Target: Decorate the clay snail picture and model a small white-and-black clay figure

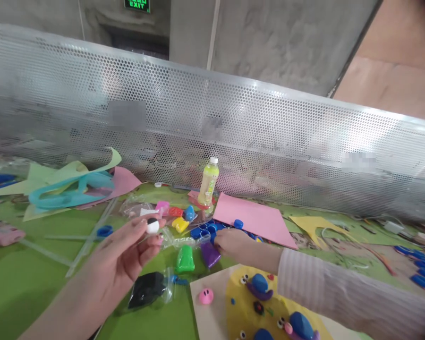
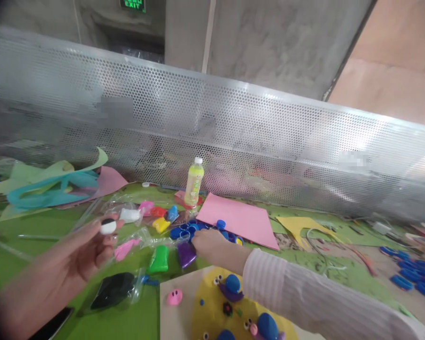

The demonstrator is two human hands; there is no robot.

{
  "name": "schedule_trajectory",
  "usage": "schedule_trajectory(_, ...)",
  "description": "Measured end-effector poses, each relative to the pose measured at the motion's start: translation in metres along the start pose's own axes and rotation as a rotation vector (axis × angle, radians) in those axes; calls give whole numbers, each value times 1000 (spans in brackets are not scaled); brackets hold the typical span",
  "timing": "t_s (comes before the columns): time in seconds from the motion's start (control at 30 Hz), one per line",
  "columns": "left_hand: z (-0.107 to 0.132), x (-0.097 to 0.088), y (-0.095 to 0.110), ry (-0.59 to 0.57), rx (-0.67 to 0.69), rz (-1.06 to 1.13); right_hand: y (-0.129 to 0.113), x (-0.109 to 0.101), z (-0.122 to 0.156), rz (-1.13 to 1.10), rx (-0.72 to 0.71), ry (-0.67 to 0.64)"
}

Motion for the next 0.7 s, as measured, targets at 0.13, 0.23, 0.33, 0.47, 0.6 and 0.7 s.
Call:
schedule_trajectory(0.13,3,3,-11,-90,-71,-16,-3,6,-5,24,60,-43)
schedule_trajectory(0.23,7,6,-21,-144,-154,-52,-7,-2,-3,19,77,-85)
schedule_trajectory(0.33,9,9,-28,-194,-205,-105,-9,-9,-3,27,81,-156)
schedule_trajectory(0.47,7,11,-27,-218,-192,-132,-8,-14,0,56,98,-199)
schedule_trajectory(0.6,6,14,-23,-236,-154,-161,-12,-15,4,59,101,-169)
schedule_trajectory(0.7,6,16,-25,-246,-142,-192,-18,-16,3,60,112,-159)
Point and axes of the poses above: each hand's wrist, its own z-axis away from the middle knuckle, its own x-axis out of the palm, y = z × x, the point moved 5 cm from there along -z, towards the middle knuckle, and after that the axes turned 8 degrees about x, right-handed, at the moved point
